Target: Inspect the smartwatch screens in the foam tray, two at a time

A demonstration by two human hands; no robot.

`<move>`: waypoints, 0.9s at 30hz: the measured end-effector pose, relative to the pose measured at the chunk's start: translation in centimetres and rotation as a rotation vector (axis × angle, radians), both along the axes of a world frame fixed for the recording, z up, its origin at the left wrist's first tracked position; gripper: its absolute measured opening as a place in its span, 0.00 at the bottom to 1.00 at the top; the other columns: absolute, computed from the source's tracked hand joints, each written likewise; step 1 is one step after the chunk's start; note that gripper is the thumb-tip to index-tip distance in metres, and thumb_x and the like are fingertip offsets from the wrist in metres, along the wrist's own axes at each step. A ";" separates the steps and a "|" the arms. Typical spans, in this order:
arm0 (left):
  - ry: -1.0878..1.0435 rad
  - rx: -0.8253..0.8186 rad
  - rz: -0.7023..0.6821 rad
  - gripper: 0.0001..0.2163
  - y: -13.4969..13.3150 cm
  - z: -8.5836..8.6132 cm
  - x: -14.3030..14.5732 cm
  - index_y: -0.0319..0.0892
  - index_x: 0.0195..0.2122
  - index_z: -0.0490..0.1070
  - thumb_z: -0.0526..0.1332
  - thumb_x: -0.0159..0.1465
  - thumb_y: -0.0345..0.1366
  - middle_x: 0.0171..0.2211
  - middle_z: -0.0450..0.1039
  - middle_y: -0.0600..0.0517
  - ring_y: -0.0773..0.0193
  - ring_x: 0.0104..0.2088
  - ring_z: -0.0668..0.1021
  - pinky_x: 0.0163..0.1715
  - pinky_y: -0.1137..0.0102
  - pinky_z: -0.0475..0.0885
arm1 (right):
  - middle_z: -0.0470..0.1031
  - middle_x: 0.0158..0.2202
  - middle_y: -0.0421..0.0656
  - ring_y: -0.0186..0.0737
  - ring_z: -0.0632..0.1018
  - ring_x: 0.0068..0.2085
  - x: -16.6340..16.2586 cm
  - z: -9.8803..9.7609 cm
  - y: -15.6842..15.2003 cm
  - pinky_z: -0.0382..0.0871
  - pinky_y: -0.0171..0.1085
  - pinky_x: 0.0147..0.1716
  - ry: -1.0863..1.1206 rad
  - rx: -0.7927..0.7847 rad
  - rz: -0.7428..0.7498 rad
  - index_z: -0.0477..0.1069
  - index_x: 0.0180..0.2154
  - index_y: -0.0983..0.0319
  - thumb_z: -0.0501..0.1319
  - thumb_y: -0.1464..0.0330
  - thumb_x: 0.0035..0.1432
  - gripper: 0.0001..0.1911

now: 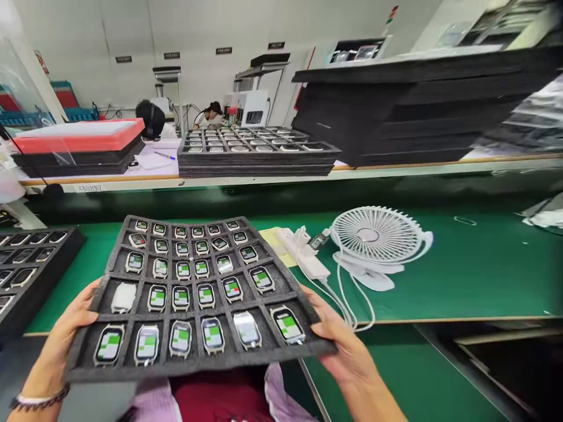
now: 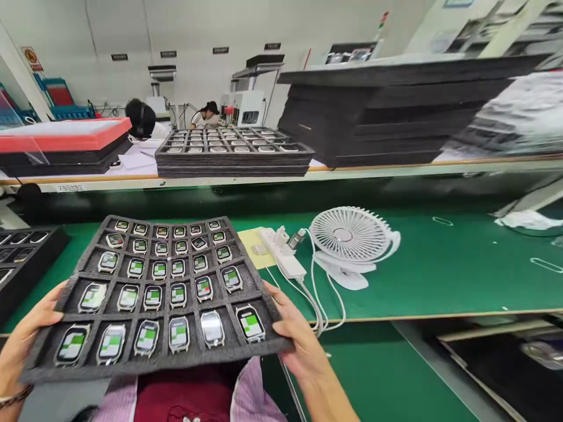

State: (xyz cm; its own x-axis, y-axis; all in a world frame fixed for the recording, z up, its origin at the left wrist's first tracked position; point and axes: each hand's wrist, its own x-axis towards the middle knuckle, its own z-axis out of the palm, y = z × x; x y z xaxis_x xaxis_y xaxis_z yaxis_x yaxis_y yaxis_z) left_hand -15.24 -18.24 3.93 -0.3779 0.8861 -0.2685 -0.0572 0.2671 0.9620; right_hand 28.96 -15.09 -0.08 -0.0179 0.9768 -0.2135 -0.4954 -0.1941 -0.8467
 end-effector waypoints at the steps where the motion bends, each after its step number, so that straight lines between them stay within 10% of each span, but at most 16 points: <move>1: -0.080 -0.005 -0.014 0.38 0.5 -0.7 0.3 0.57 0.58 0.71 0.66 0.41 0.41 0.52 0.79 0.51 0.33 0.53 0.78 0.47 0.45 0.79 | 0.79 0.50 0.47 0.61 0.80 0.47 -0.4 -1.1 0.6 0.75 0.53 0.45 0.033 0.005 0.024 0.77 0.48 0.54 0.69 0.69 0.34 0.32; 7: -0.125 -0.046 -0.066 0.32 3.1 -3.5 -0.9 0.48 0.49 0.75 0.70 0.38 0.34 0.49 0.80 0.48 0.39 0.50 0.80 0.49 0.52 0.78 | 0.79 0.48 0.45 0.53 0.80 0.43 0.4 -4.8 2.6 0.76 0.43 0.39 0.017 -0.031 0.082 0.73 0.49 0.57 0.66 0.74 0.33 0.34; 16: 0.578 -0.141 -0.344 0.25 4.9 -5.6 -4.5 0.43 0.46 0.77 0.58 0.47 0.45 0.57 0.72 0.46 0.39 0.62 0.67 0.64 0.47 0.58 | 0.79 0.47 0.44 0.48 0.78 0.49 2.1 -6.2 4.2 0.73 0.35 0.38 -0.152 -0.143 0.080 0.76 0.47 0.58 0.61 0.77 0.30 0.36; 21: 0.815 -0.063 -0.437 0.24 6.9 -6.8 -4.8 0.44 0.47 0.75 0.53 0.51 0.45 0.56 0.72 0.47 0.42 0.60 0.67 0.63 0.49 0.59 | 0.75 0.55 0.43 0.50 0.73 0.58 0.8 -7.0 5.1 0.70 0.42 0.54 -0.180 -0.060 -0.011 0.73 0.52 0.55 0.60 0.76 0.32 0.39; 27: 0.847 -0.028 -0.217 0.28 7.8 -8.4 -4.1 0.41 0.51 0.73 0.50 0.51 0.44 0.57 0.73 0.44 0.41 0.60 0.67 0.63 0.48 0.60 | 0.69 0.62 0.44 0.51 0.63 0.67 -0.3 -7.5 5.4 0.49 0.53 0.69 -0.223 0.105 -0.106 0.72 0.54 0.56 0.58 0.75 0.36 0.37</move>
State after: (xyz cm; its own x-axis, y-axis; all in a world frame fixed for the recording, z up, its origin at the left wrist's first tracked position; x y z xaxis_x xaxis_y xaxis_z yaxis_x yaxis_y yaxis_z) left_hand -19.34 -10.43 -4.49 -0.2839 0.9588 0.0031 0.7285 0.2136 0.6509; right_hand 28.65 -9.72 -7.59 0.1222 0.9877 -0.0979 -0.3071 -0.0562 -0.9500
